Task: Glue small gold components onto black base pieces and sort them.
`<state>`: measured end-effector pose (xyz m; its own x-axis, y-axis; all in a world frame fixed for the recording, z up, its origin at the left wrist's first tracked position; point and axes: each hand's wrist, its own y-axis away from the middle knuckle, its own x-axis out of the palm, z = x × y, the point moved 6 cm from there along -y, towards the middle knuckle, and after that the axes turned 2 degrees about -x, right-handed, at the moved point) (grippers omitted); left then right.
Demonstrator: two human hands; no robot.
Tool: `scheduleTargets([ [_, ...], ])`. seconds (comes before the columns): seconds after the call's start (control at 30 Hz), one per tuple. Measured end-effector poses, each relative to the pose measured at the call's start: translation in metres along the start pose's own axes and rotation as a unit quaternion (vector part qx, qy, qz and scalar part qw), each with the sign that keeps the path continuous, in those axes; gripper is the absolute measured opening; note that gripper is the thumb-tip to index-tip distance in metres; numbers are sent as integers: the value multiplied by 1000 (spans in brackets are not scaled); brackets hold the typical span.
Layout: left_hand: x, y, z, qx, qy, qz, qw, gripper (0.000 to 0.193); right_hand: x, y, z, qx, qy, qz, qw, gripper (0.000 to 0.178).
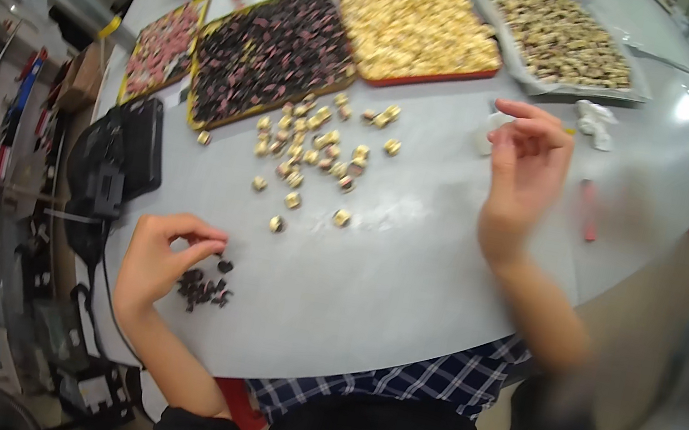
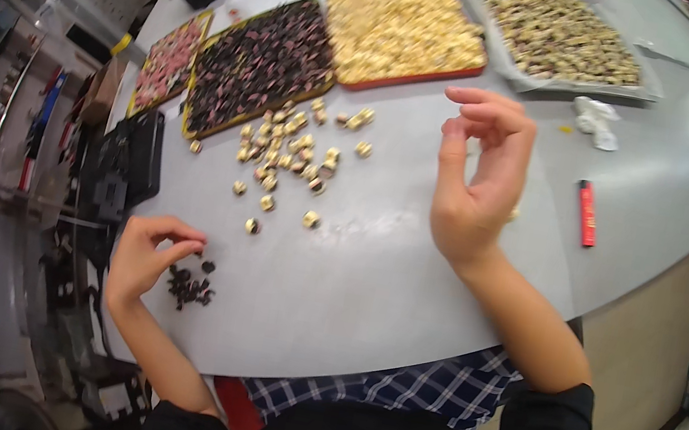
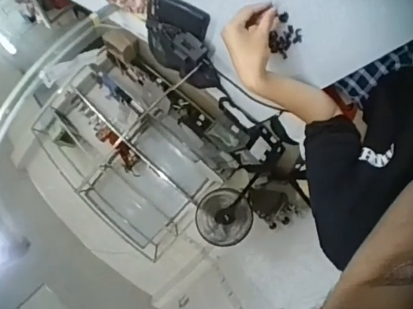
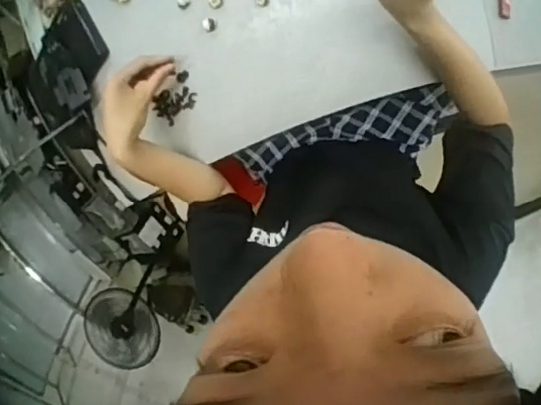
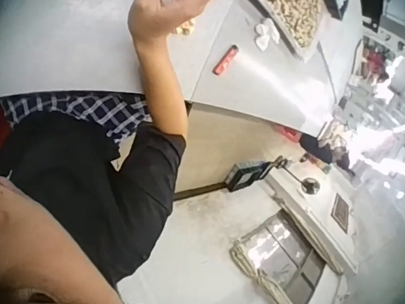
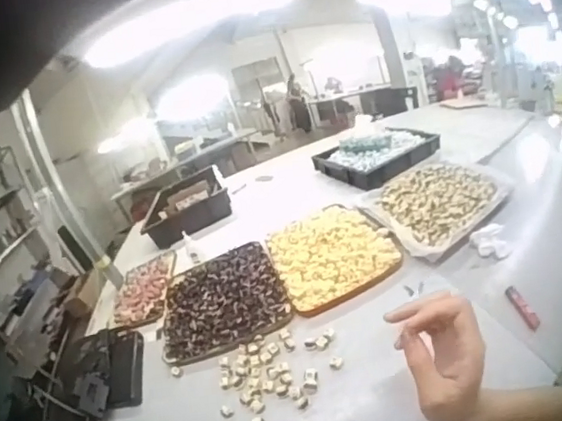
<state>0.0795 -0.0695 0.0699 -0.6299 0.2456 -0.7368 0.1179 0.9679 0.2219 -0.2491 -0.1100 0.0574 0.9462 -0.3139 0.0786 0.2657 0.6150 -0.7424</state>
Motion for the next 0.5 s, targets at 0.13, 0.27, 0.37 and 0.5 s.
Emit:
scheduleTargets([
  [0.13,4,-6,1,58,50,-11,997,9,-23,-8,-5,-16,118,-95,988,31],
  [0.27,15,-12,1,93,124,-25,988,9,-28,-10,-8,-1,203,-97,974,33],
  [0.37,12,-8,4,78,182,-33,980,9,-22,-7,-16,23,214,-79,973,38],
  [0.5,12,-9,16,32,242,0,970,11,-16,-5,-21,26,220,-41,974,39],
])
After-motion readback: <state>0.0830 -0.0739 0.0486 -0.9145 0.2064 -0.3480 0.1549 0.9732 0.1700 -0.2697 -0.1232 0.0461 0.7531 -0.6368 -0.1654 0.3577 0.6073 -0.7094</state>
